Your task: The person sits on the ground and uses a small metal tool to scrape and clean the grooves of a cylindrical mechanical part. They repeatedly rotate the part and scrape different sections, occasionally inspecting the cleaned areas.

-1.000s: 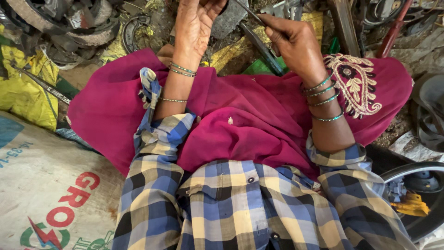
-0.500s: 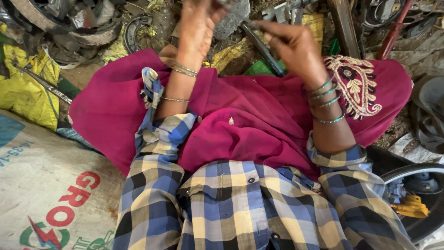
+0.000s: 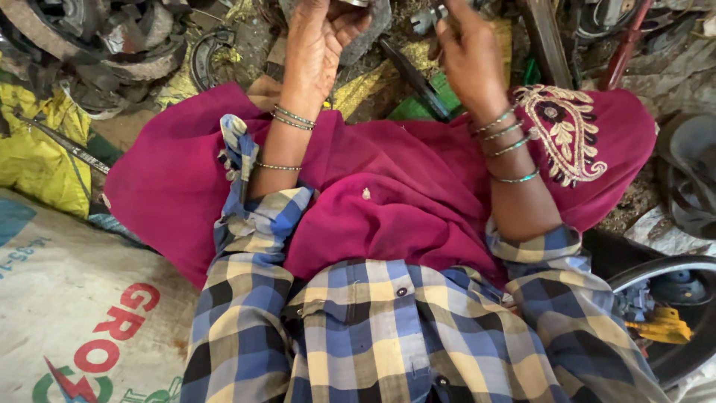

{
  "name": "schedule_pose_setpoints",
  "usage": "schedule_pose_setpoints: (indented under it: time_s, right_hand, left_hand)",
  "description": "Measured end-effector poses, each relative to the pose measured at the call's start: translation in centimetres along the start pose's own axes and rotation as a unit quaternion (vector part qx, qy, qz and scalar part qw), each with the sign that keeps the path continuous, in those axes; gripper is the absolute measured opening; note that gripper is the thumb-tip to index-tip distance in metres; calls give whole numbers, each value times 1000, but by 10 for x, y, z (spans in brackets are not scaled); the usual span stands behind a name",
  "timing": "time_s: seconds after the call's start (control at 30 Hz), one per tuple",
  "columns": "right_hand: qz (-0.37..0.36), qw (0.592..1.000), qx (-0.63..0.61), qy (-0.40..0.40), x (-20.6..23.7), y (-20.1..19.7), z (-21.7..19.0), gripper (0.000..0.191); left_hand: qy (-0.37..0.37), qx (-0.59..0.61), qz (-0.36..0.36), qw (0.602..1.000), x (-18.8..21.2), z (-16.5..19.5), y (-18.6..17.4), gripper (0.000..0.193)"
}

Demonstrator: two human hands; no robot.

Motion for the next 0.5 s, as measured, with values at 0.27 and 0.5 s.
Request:
schedule_pose_setpoints:
  time_s: [0.27, 0.5]
  right_hand:
    - [-16, 998, 53, -37, -2, 13, 6, 35]
    - [-41, 954, -290, 58, -3, 17, 4, 31]
  left_hand:
    - [-35, 17, 0, 999, 2, -2, 4, 49]
    - [-134, -65, -54, 987, 12, 7, 20, 69]
Point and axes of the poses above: each hand's wrist, its own x-axis away from the middle knuckle, its own y-axis out of the palm, z = x × y, the point moved 6 cm from there along -x, towards the middle knuckle, and after that the axes turned 15 degrees about -x, right-handed, at the moved point
